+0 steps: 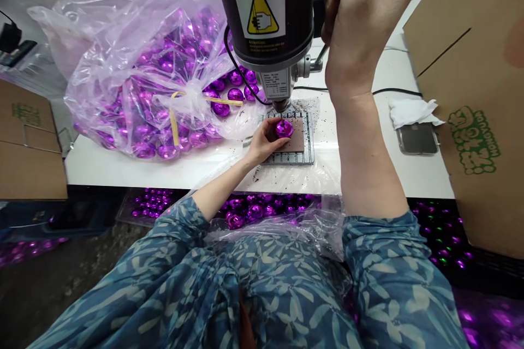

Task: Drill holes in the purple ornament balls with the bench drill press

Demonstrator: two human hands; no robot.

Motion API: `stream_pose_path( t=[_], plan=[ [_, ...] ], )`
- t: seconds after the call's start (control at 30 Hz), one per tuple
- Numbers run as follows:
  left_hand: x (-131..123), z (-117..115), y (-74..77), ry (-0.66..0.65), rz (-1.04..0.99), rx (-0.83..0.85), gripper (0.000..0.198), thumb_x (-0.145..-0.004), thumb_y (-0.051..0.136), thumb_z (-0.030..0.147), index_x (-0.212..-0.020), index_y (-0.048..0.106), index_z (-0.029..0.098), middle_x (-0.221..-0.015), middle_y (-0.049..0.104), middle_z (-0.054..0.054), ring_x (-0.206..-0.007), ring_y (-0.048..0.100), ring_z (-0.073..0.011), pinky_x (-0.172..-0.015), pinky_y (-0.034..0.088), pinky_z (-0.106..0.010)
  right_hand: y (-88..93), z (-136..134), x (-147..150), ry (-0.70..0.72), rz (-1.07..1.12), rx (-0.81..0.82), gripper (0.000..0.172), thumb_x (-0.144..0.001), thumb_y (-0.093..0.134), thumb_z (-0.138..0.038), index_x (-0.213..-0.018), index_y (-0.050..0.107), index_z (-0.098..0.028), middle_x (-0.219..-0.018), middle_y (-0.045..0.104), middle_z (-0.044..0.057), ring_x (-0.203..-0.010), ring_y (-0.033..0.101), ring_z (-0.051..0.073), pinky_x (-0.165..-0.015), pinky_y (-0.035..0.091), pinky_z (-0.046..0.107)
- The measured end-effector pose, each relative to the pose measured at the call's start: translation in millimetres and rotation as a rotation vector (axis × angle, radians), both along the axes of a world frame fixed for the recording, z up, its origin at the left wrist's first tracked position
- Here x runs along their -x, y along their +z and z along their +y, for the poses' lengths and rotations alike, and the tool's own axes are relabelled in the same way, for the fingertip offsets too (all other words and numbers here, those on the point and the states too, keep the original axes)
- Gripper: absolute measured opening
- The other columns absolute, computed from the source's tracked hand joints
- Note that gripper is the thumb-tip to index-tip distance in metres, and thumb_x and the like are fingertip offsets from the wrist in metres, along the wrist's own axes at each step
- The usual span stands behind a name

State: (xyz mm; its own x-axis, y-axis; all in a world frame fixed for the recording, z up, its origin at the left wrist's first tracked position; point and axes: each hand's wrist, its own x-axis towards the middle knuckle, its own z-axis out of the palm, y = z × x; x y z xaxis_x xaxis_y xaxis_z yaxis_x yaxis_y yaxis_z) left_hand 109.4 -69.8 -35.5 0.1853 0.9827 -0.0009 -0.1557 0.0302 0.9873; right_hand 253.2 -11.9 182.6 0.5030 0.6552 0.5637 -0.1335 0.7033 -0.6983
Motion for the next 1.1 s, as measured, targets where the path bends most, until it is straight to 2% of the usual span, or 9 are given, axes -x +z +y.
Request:
stream_pose_path(
  t=[0.07,0.17,0.27,0.37,0.63,0.73,0.83,0.97,1.1],
  plan=[
    [0.9,0.4,-0.7,0.014,0.001,-0.014,0.052,-0.076,0.094,0.017,-0.12,0.069,0.025,-0.128,0.071,-0.008,-0.141,0.062,-0.0304,-0.127,0.049,-0.052,-8.4,-11.4,0.6,0.019,-0.015,-0.118,0.039,-0.103,0.032,-0.013,-0.064,0.032,-0.017,-0.043,0.021,-0.008,-0.037,0.026,-0.002,-0.045,0.015,0.015],
    [1.4,0.6,1.0,0.021,-0.008,-0.026,0.052,-0.074,0.095,0.014,-0.119,0.07,0.025,-0.125,0.072,-0.006,-0.138,0.063,-0.0276,-0.131,0.043,-0.048,-28.2,-29.2,2.6,-0.093,-0.053,-0.306,0.048,-0.099,0.055,-0.035,-0.064,0.032,-0.012,-0.046,0.026,-0.007,-0.039,0.028,-0.005,-0.048,0.015,0.015],
    [0.8,0.3,2.9,0.038,-0.022,0.005,0.051,-0.073,0.095,0.011,-0.116,0.071,0.024,-0.124,0.072,-0.006,-0.14,0.062,-0.0282,-0.132,0.041,-0.048,-47.0,-43.4,5.4,-0.151,-0.09,-0.321,0.066,-0.092,0.062,-0.052,-0.06,0.026,-0.007,-0.05,0.029,-0.005,-0.045,0.033,-0.007,-0.054,0.023,0.016],
    [0.5,0.5,2.0,0.04,-0.034,0.026,0.052,-0.072,0.095,0.011,-0.115,0.071,0.025,-0.127,0.072,-0.006,-0.143,0.06,-0.0294,-0.132,0.041,-0.05,-58.9,-49.8,6.8,-0.148,-0.086,-0.338,0.07,-0.094,0.062,-0.051,-0.06,0.021,-0.006,-0.049,0.025,-0.004,-0.045,0.034,-0.007,-0.053,0.02,0.015],
    [1.5,0.4,1.7,0.018,-0.021,0.0,0.049,-0.073,0.094,0.012,-0.115,0.071,0.025,-0.127,0.072,-0.006,-0.143,0.06,-0.0288,-0.133,0.04,-0.05,-83.9,-34.5,0.2,-0.174,-0.008,-0.438,0.081,-0.092,0.069,-0.052,-0.073,0.002,-0.012,-0.047,0.004,-0.004,-0.039,0.018,-0.003,-0.044,0.017,0.017],
    [1.8,-0.8,4.5,0.024,-0.029,0.02,0.049,-0.073,0.094,0.011,-0.114,0.071,0.024,-0.128,0.073,-0.007,-0.145,0.06,-0.0302,-0.133,0.04,-0.051,-95.1,-25.6,-3.7,-0.222,0.032,-0.482,0.086,-0.085,0.077,-0.055,-0.07,0.004,-0.013,-0.049,-0.005,-0.003,-0.038,0.006,0.0,-0.04,0.01,0.023],
    [2.1,-1.5,6.1,0.02,-0.054,0.058,0.05,-0.072,0.094,0.011,-0.114,0.071,0.025,-0.129,0.073,-0.007,-0.149,0.057,-0.0303,-0.133,0.041,-0.051,-103.0,-24.3,-4.5,-0.24,0.043,-0.489,0.078,-0.085,0.077,-0.053,-0.064,0.012,-0.014,-0.047,-0.001,-0.003,-0.039,0.005,0.002,-0.041,0.011,0.028],
    [2.2,-1.3,5.9,0.015,-0.055,0.054,0.049,-0.072,0.094,0.012,-0.114,0.071,0.026,-0.127,0.072,-0.006,-0.148,0.057,-0.0303,-0.133,0.041,-0.051,-92.0,-32.0,-0.1,-0.217,0.019,-0.477,0.079,-0.086,0.076,-0.055,-0.062,0.012,-0.014,-0.046,0.003,-0.003,-0.039,0.007,0.001,-0.042,0.011,0.027],
    [2.2,0.4,0.7,0.029,0.005,-0.022,0.049,-0.074,0.094,0.013,-0.116,0.071,0.025,-0.125,0.072,-0.007,-0.138,0.063,-0.0294,-0.132,0.042,-0.051,-45.1,-27.7,0.1,-0.143,-0.05,-0.328,0.061,-0.097,0.058,-0.029,-0.06,0.013,-0.014,-0.05,0.024,-0.002,-0.044,0.033,-0.002,-0.049,0.022,0.021]
  ],
)
